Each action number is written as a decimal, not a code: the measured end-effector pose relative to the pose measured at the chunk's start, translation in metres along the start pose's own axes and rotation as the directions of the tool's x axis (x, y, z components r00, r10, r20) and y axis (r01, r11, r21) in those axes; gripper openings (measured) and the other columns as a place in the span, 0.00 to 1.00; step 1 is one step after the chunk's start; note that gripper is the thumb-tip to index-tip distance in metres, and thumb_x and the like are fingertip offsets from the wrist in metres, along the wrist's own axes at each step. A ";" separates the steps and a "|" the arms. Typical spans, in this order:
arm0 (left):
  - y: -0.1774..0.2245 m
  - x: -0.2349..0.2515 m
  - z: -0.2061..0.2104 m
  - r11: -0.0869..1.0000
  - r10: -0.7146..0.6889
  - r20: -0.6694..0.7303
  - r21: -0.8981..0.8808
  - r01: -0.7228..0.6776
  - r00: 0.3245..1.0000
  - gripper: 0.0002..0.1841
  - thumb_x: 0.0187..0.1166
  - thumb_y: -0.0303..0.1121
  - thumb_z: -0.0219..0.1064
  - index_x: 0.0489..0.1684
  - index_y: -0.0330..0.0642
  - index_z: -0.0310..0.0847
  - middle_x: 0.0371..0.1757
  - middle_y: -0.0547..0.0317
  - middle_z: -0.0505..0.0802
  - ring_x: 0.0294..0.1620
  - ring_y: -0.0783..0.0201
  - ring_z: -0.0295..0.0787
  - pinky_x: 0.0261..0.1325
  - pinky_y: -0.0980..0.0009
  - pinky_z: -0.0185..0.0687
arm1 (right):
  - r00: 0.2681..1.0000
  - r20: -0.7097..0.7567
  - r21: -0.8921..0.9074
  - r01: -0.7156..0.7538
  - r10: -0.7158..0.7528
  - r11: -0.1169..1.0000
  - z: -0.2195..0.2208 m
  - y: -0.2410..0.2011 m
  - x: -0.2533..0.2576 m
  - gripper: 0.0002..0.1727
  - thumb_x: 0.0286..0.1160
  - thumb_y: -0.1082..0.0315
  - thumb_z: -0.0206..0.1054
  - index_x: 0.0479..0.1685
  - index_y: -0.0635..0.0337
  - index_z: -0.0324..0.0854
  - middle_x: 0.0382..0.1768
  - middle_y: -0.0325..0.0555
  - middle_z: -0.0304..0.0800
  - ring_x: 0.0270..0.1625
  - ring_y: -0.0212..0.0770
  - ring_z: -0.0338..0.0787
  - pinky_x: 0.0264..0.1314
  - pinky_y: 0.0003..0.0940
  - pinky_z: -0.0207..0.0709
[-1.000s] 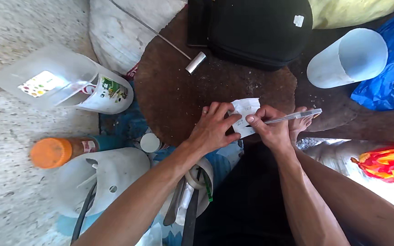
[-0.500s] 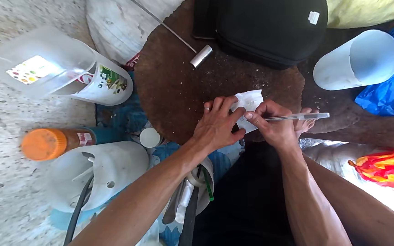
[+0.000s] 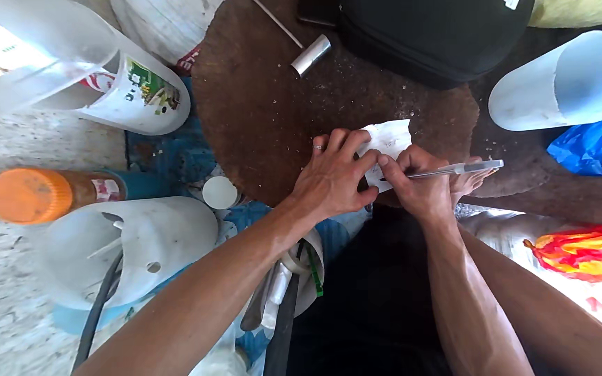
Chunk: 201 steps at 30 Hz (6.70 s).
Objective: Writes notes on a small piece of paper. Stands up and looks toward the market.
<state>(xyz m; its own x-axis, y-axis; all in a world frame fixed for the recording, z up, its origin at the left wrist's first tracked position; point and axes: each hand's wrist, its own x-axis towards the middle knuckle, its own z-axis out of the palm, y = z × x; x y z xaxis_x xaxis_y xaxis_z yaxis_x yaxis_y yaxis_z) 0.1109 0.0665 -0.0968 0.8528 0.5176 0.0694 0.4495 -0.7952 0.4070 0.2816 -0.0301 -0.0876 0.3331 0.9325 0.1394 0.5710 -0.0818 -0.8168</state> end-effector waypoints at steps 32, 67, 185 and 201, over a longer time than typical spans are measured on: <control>-0.002 0.001 0.001 1.000 -0.026 0.018 -0.010 0.026 1.000 0.30 0.64 0.63 0.67 0.66 0.64 0.84 0.76 0.64 0.79 0.78 0.53 0.68 0.76 0.46 0.55 | 1.000 -0.007 -0.053 0.025 -0.025 0.998 0.003 -0.001 -0.003 0.20 0.79 0.61 0.68 0.16 0.50 0.70 0.12 0.31 0.69 0.13 0.24 0.67 0.14 0.22 0.58; -0.002 0.001 0.001 1.000 -0.023 0.006 0.002 0.023 1.000 0.31 0.63 0.63 0.67 0.67 0.64 0.84 0.75 0.65 0.80 0.78 0.52 0.68 0.76 0.45 0.55 | 0.976 -0.217 0.140 0.059 -0.027 0.988 0.002 0.004 -0.007 0.20 0.77 0.66 0.66 0.14 0.49 0.68 0.15 0.32 0.72 0.15 0.24 0.69 0.15 0.20 0.60; 0.002 -0.002 0.004 0.997 -0.008 -0.016 0.076 0.009 1.000 0.28 0.67 0.62 0.64 0.66 0.67 0.85 0.74 0.65 0.81 0.81 0.49 0.68 0.82 0.22 0.37 | 0.971 -0.236 0.231 0.015 0.041 0.973 0.002 0.010 -0.004 0.18 0.77 0.64 0.68 0.17 0.48 0.71 0.15 0.29 0.74 0.16 0.24 0.72 0.17 0.20 0.65; 0.001 -0.004 0.005 0.995 -0.027 -0.060 0.092 0.033 0.998 0.27 0.66 0.63 0.65 0.64 0.70 0.88 0.78 0.67 0.82 0.95 0.37 0.40 0.79 0.14 0.22 | 0.971 -0.237 0.237 0.024 0.034 0.971 0.002 0.010 -0.004 0.18 0.77 0.64 0.68 0.16 0.48 0.70 0.14 0.29 0.73 0.16 0.24 0.71 0.17 0.20 0.64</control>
<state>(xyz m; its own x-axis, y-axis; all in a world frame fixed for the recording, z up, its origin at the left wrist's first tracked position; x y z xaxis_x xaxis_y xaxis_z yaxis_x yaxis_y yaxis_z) 0.1096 0.0618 -0.1011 0.8227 0.5572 0.1126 0.4999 -0.8034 0.3236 0.2846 -0.0338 -0.0970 0.5206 0.8192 0.2405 0.3851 0.0261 -0.9225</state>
